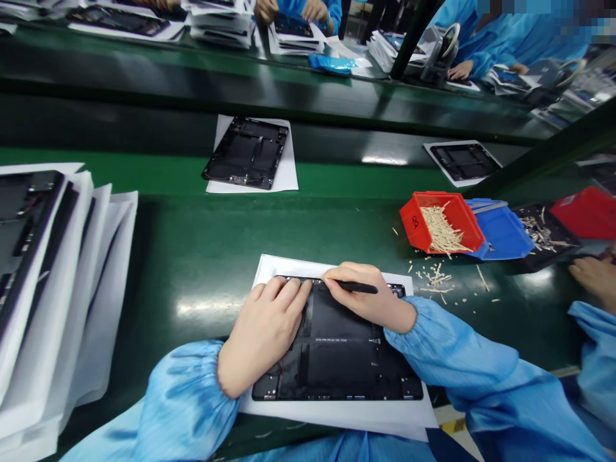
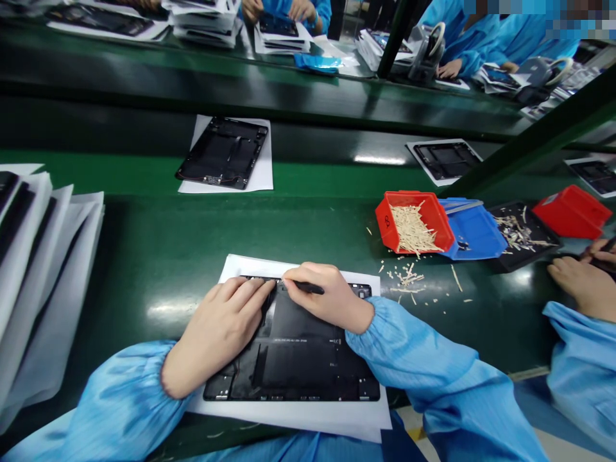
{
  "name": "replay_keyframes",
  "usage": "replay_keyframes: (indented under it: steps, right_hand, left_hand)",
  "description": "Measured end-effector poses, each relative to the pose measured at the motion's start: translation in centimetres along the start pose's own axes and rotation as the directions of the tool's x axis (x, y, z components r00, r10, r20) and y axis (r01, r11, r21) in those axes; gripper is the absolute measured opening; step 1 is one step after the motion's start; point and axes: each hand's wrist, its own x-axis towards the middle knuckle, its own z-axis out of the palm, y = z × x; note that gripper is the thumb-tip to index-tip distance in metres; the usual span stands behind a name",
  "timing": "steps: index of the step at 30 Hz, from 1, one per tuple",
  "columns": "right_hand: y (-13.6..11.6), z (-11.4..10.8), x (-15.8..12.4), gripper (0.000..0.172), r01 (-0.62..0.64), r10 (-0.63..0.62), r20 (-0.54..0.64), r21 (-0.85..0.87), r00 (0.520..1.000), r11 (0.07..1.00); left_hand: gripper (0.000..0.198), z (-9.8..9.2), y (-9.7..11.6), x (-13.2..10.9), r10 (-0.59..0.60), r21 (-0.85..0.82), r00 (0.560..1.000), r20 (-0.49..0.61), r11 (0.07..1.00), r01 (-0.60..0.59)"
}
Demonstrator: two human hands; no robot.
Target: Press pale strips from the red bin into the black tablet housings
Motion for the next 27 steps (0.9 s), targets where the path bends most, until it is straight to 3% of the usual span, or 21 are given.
replay_keyframes:
  steps: [8, 17, 27]
  right_hand:
    - [-0.77, -0.83, -0.08, 0.019, 0.135, -0.118, 0.156, -0.103, 0.981, 0.985]
    - [0.13, -0.27, -0.61, 0.013, -0.026, 0.026, -0.005, -0.089, 1.000, 0.996]
    - [-0.18, -0.29, -0.74, 0.013, 0.045, -0.044, 0.018, -0.070, 0.999, 0.997]
  left_hand:
    - [0.042, 0.08, -0.01, 0.03, 0.002, 0.021, 1.000, 0.012, 1.000, -0.002]
    - [0.042, -0.10, -0.04, -0.16, 0.000, -0.002, 1.000, 0.018, 1.000, 0.000]
    - [0.041, -0.19, -0.10, -0.17, 0.000, -0.035, 1.000, 0.001, 0.999, 0.000]
